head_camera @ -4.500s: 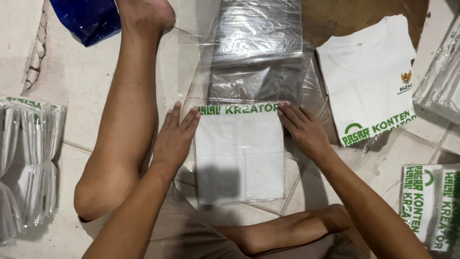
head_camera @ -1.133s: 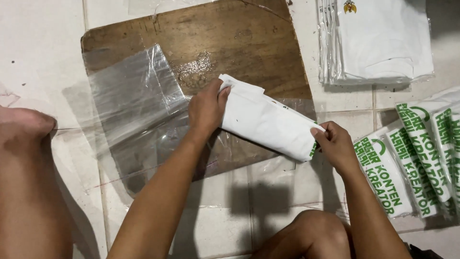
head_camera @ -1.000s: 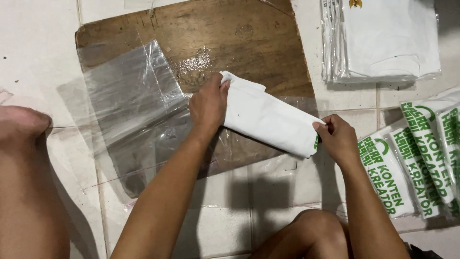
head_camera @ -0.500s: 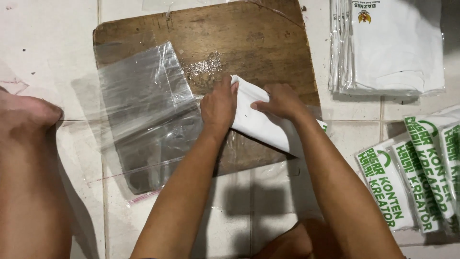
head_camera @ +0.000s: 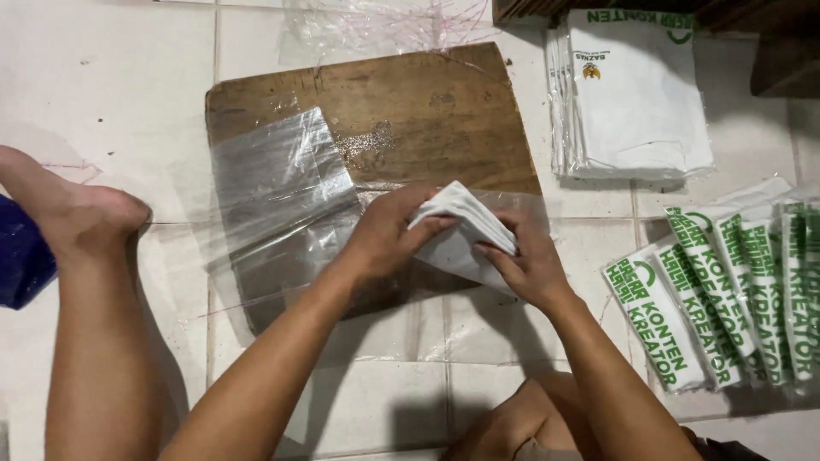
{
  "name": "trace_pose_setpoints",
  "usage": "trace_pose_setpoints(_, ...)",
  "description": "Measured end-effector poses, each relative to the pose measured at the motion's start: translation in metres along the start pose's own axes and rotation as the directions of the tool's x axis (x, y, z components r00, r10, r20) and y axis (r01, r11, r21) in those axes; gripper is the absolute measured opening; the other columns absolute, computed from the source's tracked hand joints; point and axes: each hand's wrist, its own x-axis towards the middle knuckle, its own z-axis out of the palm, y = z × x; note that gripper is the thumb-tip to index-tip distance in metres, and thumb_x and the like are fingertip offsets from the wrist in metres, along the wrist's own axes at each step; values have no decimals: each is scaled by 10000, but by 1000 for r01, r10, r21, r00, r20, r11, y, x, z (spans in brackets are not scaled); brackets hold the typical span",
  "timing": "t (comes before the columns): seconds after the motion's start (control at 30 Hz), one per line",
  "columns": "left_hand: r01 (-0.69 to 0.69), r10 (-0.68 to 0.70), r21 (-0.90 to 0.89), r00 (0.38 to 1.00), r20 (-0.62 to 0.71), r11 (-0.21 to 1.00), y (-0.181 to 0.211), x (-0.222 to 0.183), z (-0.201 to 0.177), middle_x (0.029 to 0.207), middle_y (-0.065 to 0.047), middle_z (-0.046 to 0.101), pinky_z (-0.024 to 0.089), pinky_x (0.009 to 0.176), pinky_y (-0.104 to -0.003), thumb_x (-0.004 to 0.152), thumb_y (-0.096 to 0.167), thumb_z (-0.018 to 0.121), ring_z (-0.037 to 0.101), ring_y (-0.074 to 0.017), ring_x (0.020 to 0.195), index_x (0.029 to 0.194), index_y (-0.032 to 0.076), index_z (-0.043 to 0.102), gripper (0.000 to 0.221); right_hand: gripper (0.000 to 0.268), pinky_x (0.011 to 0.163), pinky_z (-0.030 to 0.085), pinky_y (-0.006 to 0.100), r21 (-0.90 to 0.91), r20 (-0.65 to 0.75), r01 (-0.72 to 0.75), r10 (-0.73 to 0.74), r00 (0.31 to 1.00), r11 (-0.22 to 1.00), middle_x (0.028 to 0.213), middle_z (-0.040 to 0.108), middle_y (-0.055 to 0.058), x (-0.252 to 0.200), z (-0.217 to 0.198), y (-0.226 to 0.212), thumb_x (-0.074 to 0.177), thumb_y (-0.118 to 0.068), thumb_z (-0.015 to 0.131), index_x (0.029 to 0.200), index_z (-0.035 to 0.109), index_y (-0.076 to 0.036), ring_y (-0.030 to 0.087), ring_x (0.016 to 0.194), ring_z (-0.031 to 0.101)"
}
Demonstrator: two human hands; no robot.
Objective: Folding white t-shirts and placing them into clear plastic bags for packaging.
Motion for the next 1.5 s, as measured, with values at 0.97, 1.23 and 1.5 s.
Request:
trace_pose_setpoints(0.97,112,-263,-301,808,-527,947,154,-148,30,1691,-205,-92,-38,1253,-439,956,648,252,-101,-309,1574,1574,-20,-68,965,464,873,551,340,739,-279,-65,392,876,670,1180,672,116,-169,-93,-181,963,-227,584,1390,543,-51,231,1048,649)
trace_pose_setpoints(1.23,257,-310,-733,948,65,630,132,-236,155,1177,-63,737,576,873,-300,823,446,709,674,-147,1043,1264,57,629,593,468,848,565,346,734,-334,54,291,897,678,1166,688,105,-163,-103,-171,978,-357,608,1333,567,-55,211,1010,675)
trace_pose_setpoints(1.5,267,-278,83,881,383,960,8,-301,118,989,-102,763,490,743,-448,912,373,589,705,-340,917,952,223,736,213,575,924,519,324,658,-256,-226,495,830,718,1306,631,78,-182,-82,-124,998,-398,539,1476,486,-81,189,1105,625)
